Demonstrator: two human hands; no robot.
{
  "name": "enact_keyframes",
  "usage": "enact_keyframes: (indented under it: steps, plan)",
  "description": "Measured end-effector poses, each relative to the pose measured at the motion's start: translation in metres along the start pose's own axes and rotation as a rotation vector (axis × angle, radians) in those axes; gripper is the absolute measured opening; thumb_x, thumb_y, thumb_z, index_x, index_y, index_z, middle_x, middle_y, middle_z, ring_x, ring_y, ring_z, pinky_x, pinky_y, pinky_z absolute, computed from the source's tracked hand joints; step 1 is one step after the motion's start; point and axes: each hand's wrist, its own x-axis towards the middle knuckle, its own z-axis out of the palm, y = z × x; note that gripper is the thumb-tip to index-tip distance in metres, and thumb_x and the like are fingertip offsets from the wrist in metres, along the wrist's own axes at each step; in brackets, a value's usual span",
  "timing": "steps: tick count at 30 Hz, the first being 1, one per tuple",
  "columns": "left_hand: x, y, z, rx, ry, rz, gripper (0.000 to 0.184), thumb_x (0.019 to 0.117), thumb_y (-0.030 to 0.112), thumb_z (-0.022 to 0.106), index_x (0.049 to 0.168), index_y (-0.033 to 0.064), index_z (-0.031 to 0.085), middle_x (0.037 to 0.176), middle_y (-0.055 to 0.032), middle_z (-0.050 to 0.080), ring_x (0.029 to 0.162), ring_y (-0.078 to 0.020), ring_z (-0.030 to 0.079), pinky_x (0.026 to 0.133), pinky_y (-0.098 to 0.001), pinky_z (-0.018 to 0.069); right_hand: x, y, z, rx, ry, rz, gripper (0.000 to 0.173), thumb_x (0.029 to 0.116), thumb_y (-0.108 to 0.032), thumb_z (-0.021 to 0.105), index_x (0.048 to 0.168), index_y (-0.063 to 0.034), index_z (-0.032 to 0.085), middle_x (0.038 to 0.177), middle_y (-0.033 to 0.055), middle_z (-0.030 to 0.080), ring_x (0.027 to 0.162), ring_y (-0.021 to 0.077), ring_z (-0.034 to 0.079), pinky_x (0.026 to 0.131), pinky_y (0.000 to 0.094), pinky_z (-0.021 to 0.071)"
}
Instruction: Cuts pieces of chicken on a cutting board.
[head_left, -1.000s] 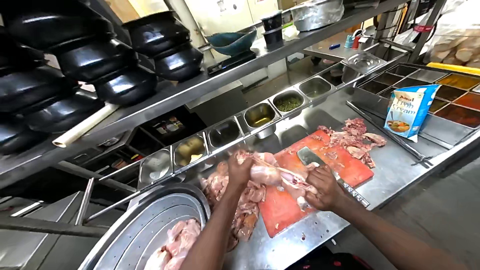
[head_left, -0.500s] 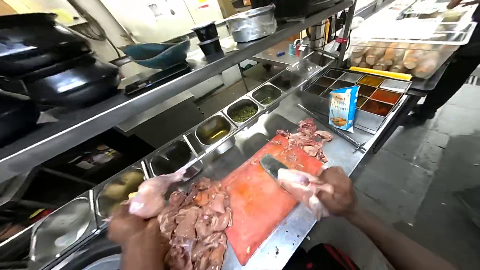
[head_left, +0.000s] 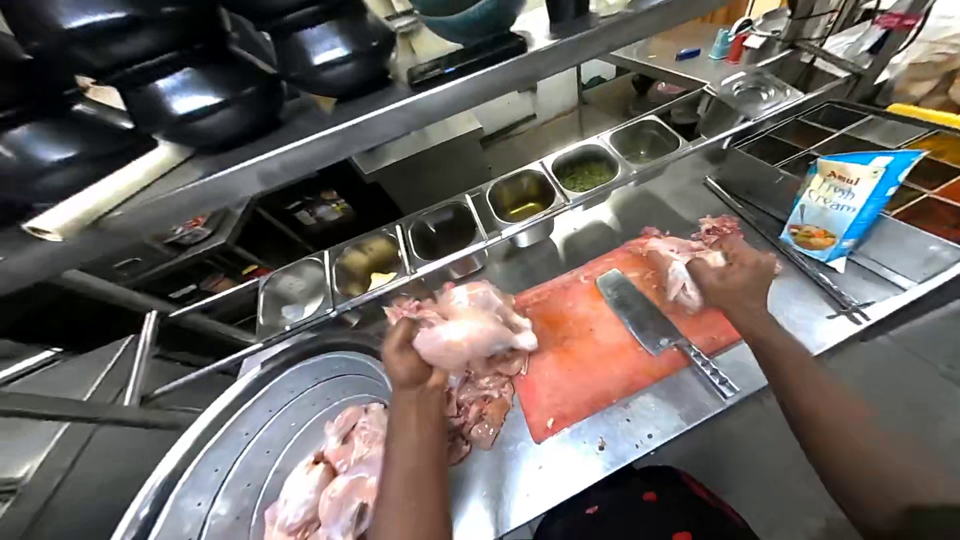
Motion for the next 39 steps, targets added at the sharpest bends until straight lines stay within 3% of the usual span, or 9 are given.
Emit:
enact_keyframes:
  steps: [4,6,11,19,21,24,28,33,39]
  plan:
    - [-0.025,-0.047,0.022,-0.179,-0.115,-0.104,0.019,0.0844,0.019,0.054,0.077,0.0213,0.071,0.078,0.0022,0.074,0.072,-0.0066,0.071,0.065,-0.0286,0.0607,0.016,0.026,0.005,0.068,-0.242,0.136,0.064,0.0845,-0.037,0.077,0.128,0.0045,0.056,0.121,0.0334,0.061,0.112,0.0542,0.060,0.091,0.0766,0.0433]
    - [-0.021,-0.084,0.028,-0.177,-0.226,-0.235,0.023,0.0854,0.019,0.060,0.104,0.0151,0.073,0.111,-0.0054,0.075,0.101,-0.0154,0.072,0.085,-0.0351,0.0610,-0.002,0.021,0.002,0.128,-0.327,0.105,0.060,0.0860,-0.032,0.078,0.129,0.0038,0.057,0.121,0.0313,0.061,0.110,0.0504,0.062,0.089,0.0720,0.0495]
    - [-0.016,-0.165,0.026,0.921,-0.132,-0.514,0.054,0.0879,0.009,0.074,0.137,0.0005,0.053,0.126,-0.0226,0.064,0.109,-0.0343,0.066,0.090,-0.0544,0.0568,-0.083,0.024,0.000,-0.100,-0.683,0.248,0.058,0.0860,-0.036,0.080,0.130,-0.0041,0.061,0.133,0.0271,0.057,0.117,0.0483,0.060,0.089,0.0678,0.0529]
    - [-0.074,-0.171,0.060,1.351,-0.223,-0.400,0.103,0.0786,0.055,0.083,0.155,0.0077,0.034,0.151,-0.0235,0.045,0.121,-0.0395,0.061,0.096,-0.0601,0.0541,-0.115,0.023,0.006,-0.127,-0.863,0.337,0.059,0.0844,-0.023,0.080,0.134,-0.0051,0.054,0.127,0.0225,0.061,0.105,0.0410,0.067,0.083,0.0614,0.0562]
    - [-0.078,-0.175,0.064,1.475,-0.271,-0.394,0.100,0.0810,0.046,0.084,0.157,0.0086,0.032,0.141,-0.0230,0.057,0.111,-0.0408,0.067,0.091,-0.0624,0.0559,-0.111,0.018,0.005,-0.045,-0.946,0.383,0.063,0.0837,-0.023,0.081,0.138,-0.0077,0.053,0.127,0.0216,0.062,0.105,0.0406,0.066,0.085,0.0637,0.0543]
    - [-0.079,-0.167,0.063,1.562,-0.283,-0.403,0.055,0.0995,0.028,0.062,0.147,0.0050,0.048,0.107,-0.0197,0.073,0.098,-0.0390,0.072,0.088,-0.0612,0.0561,-0.109,0.009,-0.006,0.201,-1.048,0.597,0.053,0.0925,-0.017,0.071,0.138,-0.0117,0.045,0.098,0.0156,0.067,0.074,0.0272,0.069,0.066,0.0473,0.0586]
    - [-0.067,-0.138,0.059,1.517,-0.360,-0.622,0.040,0.1103,0.028,0.039,0.125,-0.0033,0.060,0.106,-0.0235,0.071,0.100,-0.0384,0.071,0.090,-0.0581,0.0555,-0.116,0.009,-0.027,0.703,-1.014,0.963,0.038,0.1000,-0.001,0.058,0.131,-0.0108,0.040,0.092,0.0140,0.061,0.062,0.0237,0.065,0.052,0.0375,0.0570]
    - [-0.066,-0.121,0.078,0.715,-0.108,-0.880,0.033,0.1144,0.029,0.032,0.103,0.0029,0.050,0.064,-0.0033,0.047,0.049,-0.0140,0.050,0.052,-0.0304,0.0531,-0.140,-0.012,-0.041,0.848,-0.693,0.987,0.028,0.1051,-0.016,0.060,0.123,-0.0091,0.040,0.078,0.0108,0.058,0.048,0.0181,0.056,0.045,0.0331,0.0538]
    - [-0.076,-0.083,0.119,-0.024,0.093,-0.918,0.039,0.1109,0.027,0.032,0.081,0.0125,0.051,0.053,0.0036,0.043,0.043,-0.0096,0.048,0.048,-0.0255,0.0517,-0.173,-0.052,-0.053,0.924,-0.599,0.907,0.037,0.1086,-0.033,0.052,0.141,-0.0198,0.040,0.075,0.0090,0.057,0.048,0.0195,0.057,0.047,0.0357,0.0547]
